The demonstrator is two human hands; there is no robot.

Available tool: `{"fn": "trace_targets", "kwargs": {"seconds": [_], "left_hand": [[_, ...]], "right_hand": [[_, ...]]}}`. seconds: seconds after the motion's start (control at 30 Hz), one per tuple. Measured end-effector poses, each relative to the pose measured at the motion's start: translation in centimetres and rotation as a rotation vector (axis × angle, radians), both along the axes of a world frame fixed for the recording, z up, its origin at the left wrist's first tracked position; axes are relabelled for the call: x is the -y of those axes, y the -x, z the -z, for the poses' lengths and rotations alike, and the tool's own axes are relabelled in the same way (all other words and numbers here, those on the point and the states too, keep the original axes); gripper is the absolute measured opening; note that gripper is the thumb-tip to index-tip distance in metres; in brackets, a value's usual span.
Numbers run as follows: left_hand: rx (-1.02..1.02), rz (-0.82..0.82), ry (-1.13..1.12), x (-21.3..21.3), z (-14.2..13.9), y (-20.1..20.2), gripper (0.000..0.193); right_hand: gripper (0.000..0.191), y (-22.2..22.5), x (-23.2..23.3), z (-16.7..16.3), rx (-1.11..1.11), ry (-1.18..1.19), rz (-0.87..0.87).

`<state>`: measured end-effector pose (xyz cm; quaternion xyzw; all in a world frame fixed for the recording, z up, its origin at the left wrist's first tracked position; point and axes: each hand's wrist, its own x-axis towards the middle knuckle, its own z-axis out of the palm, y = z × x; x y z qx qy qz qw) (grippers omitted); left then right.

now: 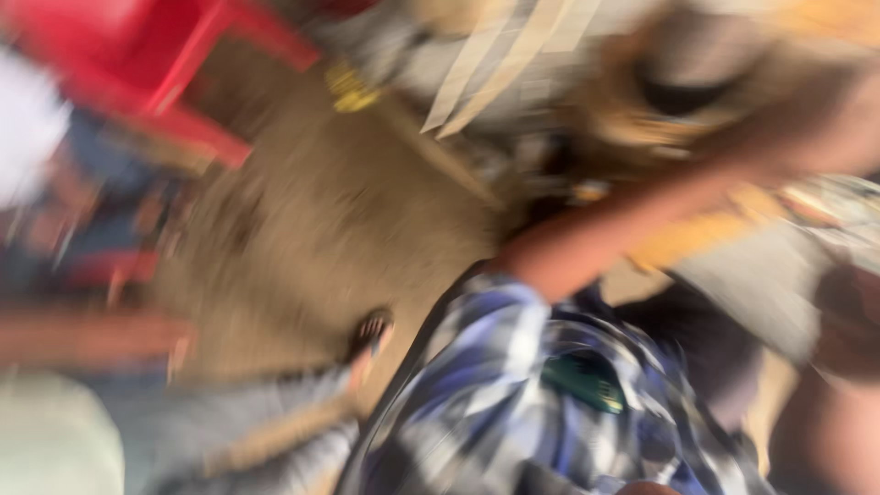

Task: The person disassembles an electric motor, removes the rotor, and then reassembles it. They also handle small metal parts and wires, using tools like a screwdriver and pliers.

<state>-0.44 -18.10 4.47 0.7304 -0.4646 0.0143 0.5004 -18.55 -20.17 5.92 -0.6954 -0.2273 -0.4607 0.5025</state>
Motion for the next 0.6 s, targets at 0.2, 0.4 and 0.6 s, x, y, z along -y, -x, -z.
{"fn": "trace_targets", "kwargs": {"seconds": [0.2,0.4,0.6], "left_hand": [[0.117,0.051,0.112,-0.6,-1.3,1.2,0.037],[0.056,0.159,-0.142,-0.6,-3.1,0.5,0.047],[0.062,0.173,0.078,-2.8,-4.4,-0.1,0.039]], "right_hand": [[0.059,1.9,-0.4,-0.1,0.032,-0.095,-0.047],[0.061,1.7,-1.6,-1.9,0.068,-0.307,-0.04],[0.061,0.5,-2.0,-2.1,0.118,-0.36,-0.174]]}}
